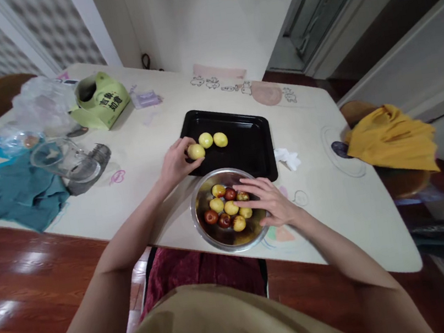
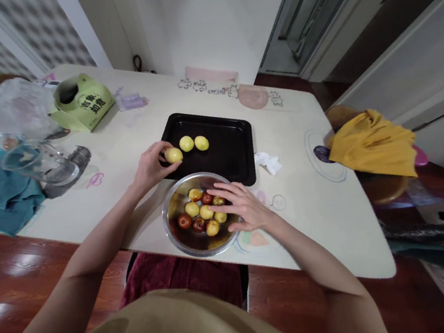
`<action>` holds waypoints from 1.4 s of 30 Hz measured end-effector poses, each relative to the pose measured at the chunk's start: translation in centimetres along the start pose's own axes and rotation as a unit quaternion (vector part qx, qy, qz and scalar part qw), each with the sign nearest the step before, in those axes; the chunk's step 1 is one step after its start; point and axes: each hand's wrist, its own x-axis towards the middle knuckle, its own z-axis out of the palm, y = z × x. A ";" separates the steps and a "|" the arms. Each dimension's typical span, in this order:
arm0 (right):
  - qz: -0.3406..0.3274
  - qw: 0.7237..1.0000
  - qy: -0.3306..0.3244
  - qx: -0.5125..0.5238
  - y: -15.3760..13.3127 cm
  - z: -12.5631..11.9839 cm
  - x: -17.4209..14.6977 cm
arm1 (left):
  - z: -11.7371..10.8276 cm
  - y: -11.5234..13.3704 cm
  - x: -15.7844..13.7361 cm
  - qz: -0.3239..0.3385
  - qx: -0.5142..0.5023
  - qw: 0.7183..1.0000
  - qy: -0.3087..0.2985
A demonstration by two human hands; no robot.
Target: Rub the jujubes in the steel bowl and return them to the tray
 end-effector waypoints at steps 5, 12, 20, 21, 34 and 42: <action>0.010 0.999 -0.031 0.001 -0.4 -0.6 0.4 | -1.3 2.4 0.3 0.066 -0.126 0.990 -0.005; 0.012 0.998 0.063 0.015 0.4 1.2 -0.4 | -1.0 5.2 -0.7 0.184 -0.196 0.937 -0.222; 0.060 0.980 0.192 -0.003 1.9 2.6 -1.4 | -0.5 5.7 -1.2 0.208 -0.201 0.902 -0.321; 0.071 0.979 0.189 -0.004 2.0 2.7 -1.5 | -0.4 5.7 -1.3 0.210 -0.199 0.901 -0.324; 0.047 0.976 0.212 0.012 1.8 2.5 -1.1 | -0.1 5.6 -1.2 0.221 -0.206 0.888 -0.346; 0.072 0.975 0.211 -0.007 1.9 2.7 -1.4 | -0.2 5.8 -1.2 0.226 -0.196 0.885 -0.356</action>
